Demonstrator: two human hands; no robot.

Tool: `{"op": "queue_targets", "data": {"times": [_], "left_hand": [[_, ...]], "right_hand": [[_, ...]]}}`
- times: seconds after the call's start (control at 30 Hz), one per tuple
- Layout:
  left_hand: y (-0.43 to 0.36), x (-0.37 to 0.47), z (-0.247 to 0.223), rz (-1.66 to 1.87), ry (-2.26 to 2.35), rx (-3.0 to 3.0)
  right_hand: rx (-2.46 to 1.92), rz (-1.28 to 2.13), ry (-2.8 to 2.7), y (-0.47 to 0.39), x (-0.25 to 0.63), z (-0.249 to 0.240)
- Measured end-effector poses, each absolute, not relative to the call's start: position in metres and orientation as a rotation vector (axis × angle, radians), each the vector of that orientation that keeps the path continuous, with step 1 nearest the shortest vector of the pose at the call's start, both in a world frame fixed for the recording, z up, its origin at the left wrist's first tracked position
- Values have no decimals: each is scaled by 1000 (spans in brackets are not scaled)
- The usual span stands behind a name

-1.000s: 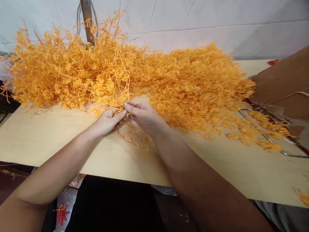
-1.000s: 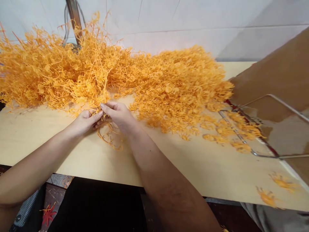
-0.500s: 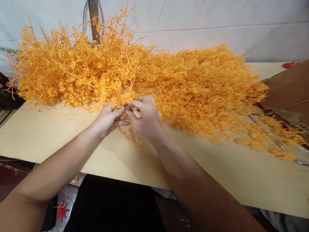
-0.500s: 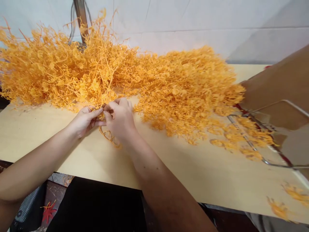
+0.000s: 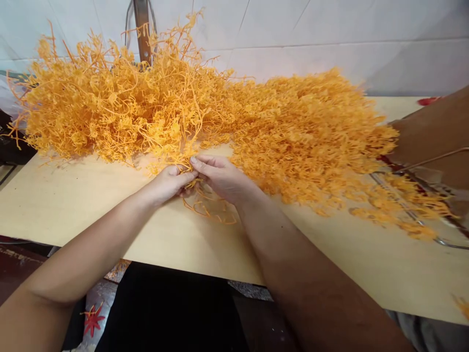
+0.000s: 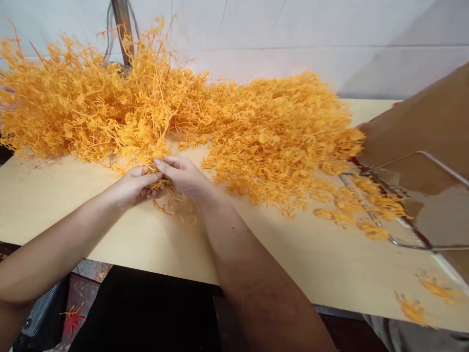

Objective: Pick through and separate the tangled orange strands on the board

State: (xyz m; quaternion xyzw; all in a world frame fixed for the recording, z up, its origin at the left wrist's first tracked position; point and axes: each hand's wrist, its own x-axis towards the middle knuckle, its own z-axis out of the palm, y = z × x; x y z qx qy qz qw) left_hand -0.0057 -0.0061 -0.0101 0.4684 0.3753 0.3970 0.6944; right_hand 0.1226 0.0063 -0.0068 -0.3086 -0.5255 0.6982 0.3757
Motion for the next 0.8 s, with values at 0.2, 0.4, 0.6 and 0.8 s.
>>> {"op": "queue_targets", "data": {"times": [0.2,0.4,0.6,0.8], "left_hand": [[-4,-7,-7,800,871,998],[-4,-4,-2,773,866,927],[-4,0,-1,724,939,942],[-2,1,-1,684,941,985]], "right_hand": [[-961,1704,-1210,12,119,-4],[-1044,1619,-988,13,108,-3],[-1152,1597,-936,21,104,-11],[-1190,1590,-875,26,103,-13]]}}
